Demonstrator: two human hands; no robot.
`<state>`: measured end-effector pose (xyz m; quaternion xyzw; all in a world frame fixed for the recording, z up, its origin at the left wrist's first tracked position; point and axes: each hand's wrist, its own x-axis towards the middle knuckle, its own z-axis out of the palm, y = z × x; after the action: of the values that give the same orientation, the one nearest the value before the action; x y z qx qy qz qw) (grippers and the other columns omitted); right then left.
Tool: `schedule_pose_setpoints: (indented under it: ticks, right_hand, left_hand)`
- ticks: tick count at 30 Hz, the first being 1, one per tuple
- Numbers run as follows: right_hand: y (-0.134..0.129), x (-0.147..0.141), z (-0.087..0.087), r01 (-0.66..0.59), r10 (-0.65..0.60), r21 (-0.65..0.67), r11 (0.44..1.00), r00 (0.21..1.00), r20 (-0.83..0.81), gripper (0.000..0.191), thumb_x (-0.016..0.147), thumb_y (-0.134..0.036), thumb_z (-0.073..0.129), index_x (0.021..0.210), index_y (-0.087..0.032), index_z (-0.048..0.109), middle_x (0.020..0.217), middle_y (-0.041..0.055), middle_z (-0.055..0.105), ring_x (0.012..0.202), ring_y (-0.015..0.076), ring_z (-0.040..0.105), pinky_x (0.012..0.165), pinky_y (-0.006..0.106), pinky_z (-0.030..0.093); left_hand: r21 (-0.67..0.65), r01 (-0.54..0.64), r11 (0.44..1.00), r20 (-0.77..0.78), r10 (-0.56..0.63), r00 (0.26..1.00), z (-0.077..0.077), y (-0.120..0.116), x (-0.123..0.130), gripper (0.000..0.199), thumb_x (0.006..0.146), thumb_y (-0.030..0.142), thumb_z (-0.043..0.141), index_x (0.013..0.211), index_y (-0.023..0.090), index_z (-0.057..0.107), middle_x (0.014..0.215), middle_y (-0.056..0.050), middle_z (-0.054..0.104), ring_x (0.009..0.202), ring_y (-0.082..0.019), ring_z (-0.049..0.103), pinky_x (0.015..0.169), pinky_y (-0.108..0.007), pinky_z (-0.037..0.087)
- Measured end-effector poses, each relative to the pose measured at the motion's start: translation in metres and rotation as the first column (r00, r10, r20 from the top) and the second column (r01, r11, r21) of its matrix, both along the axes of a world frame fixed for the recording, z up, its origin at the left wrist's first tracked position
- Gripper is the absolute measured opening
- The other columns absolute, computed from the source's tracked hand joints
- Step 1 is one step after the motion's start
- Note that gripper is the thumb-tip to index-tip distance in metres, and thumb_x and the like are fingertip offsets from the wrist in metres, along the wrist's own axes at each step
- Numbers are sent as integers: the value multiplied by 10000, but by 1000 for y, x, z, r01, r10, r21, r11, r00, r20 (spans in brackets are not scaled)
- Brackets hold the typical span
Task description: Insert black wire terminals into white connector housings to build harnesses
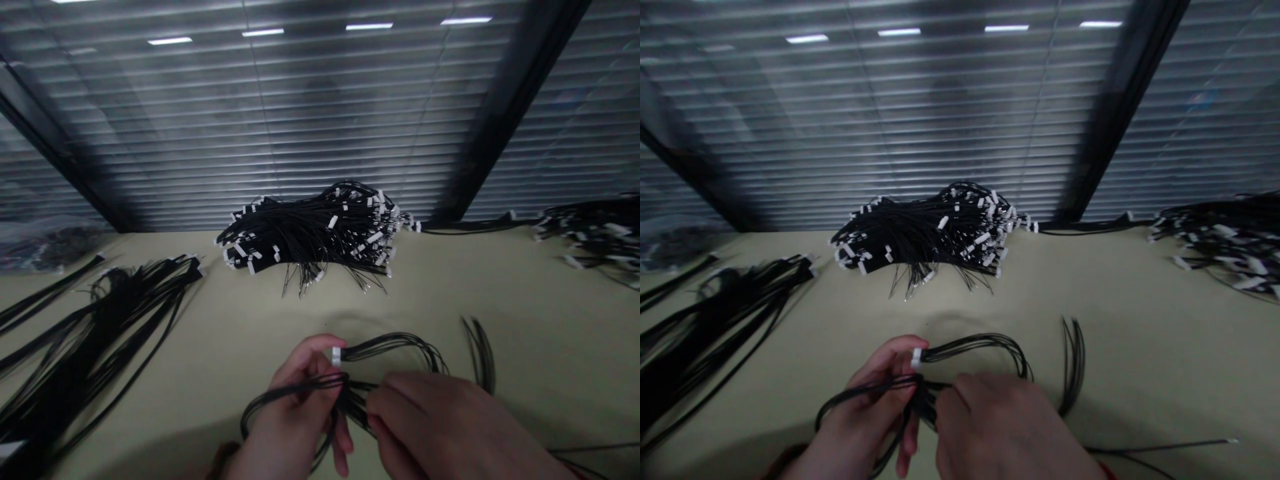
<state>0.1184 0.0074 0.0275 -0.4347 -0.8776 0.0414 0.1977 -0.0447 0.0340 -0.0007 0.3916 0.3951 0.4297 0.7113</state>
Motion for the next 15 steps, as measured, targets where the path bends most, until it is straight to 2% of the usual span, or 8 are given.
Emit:
schedule_pose_setpoints:
  ticks: [6, 10, 12, 15]
  right_hand:
    - [2, -3, -4, 58, -60, -88, 994, 998, -15, 180, 668, -34, 513, 677, -200, 583, 639, -40, 572, 533, 114, 532, 488, 240, 345]
    - [6, -4, 1, 98, -103, -104, 990, 994, -47, 135, 697, -77, 489, 657, -181, 566, 590, -28, 558, 503, 101, 511, 481, 211, 345]
    - [8, 5, 5, 111, -116, -90, 990, 992, -48, 130, 753, -131, 477, 659, -170, 559, 537, -24, 524, 479, 97, 489, 475, 198, 347]
    - [15, 32, 15, 133, -139, -95, 987, 989, -57, 179, 805, -202, 462, 656, -168, 556, 478, -30, 473, 450, 93, 459, 462, 187, 346]
  left_hand:
    - [22, 22, 999, 1, -22, 1000, -2, 0, 0, 242, 740, 320, 642, 903, 184, 525, 579, 69, 526, 308, -48, 503, 273, -125, 414]
    - [22, 39, 999, -6, -39, 999, -3, -1, 1, 223, 747, 302, 633, 907, 190, 525, 590, 61, 539, 333, -59, 527, 281, -128, 428]
    - [28, 49, 998, -3, -49, 999, -3, -1, 1, 221, 749, 299, 628, 910, 194, 519, 600, 58, 545, 339, -65, 536, 282, -135, 439]
    - [25, 31, 999, 5, -31, 1000, -4, -1, 1, 232, 745, 284, 628, 921, 196, 504, 612, 64, 534, 324, -55, 520, 276, -137, 440]
